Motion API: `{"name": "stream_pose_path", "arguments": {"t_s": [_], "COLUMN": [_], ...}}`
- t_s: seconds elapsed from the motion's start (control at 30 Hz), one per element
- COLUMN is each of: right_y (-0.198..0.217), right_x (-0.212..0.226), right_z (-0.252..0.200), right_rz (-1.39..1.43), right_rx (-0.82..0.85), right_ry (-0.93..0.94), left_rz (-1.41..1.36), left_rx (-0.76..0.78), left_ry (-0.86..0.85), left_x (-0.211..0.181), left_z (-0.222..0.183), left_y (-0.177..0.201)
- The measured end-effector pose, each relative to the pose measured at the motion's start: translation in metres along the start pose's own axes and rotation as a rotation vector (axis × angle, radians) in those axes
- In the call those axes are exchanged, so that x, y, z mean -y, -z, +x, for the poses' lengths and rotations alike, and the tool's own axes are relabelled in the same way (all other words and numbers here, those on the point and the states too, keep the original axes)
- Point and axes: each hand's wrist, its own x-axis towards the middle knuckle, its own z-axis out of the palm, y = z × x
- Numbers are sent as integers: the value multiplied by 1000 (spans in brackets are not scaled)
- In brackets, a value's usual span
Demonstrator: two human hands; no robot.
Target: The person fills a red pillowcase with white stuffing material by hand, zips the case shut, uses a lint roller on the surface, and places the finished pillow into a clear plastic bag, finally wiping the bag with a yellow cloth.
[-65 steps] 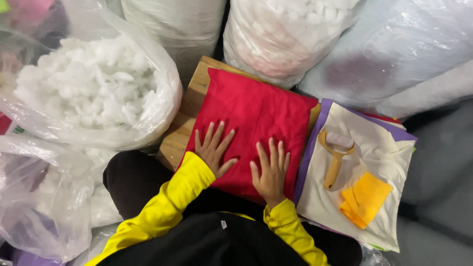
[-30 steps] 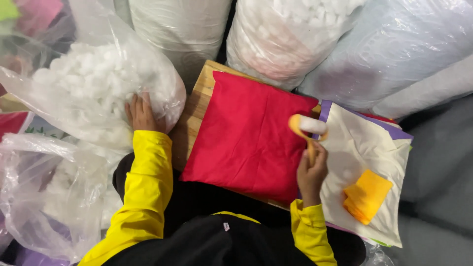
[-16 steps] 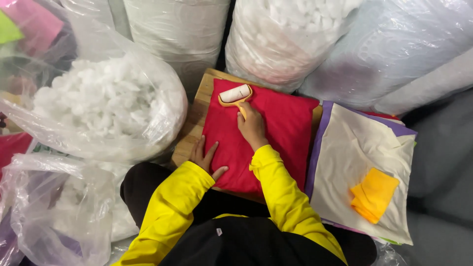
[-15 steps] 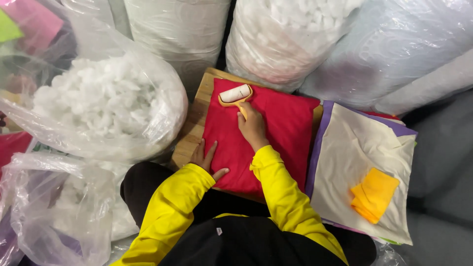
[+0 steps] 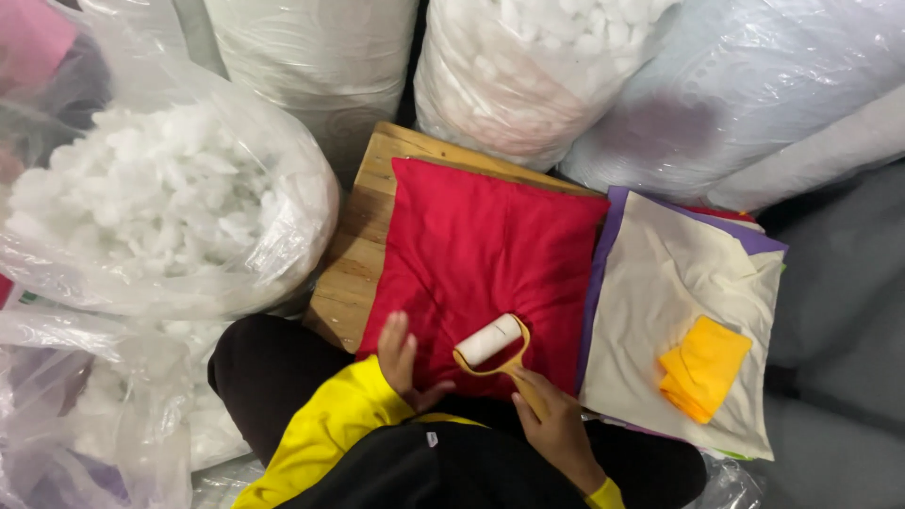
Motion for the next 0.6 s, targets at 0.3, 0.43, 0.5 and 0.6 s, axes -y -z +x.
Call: {"name": "stream_pose_path", "arguments": {"t_s": [0.3,0.43,0.5,0.6], "right_y": [-27,-60,-73,-81], "right_x": [-18,-29,-43,-70], "right_z": [55,145,190,240], "right_rz": [-360,-399,-403,-270], "right_rx": [-170,-246,-290,-268], "right_ry": [-20,-3,16,11], "left_rz": [388,449,394,353], "left_rx": [504,490,509,539], "left_ry": [-77,-50,-7,17], "left_x": [12,22,21,17], "left_z": [-9,-9,-8,-6], "left_y": [-42,-59,-58,-50]}}
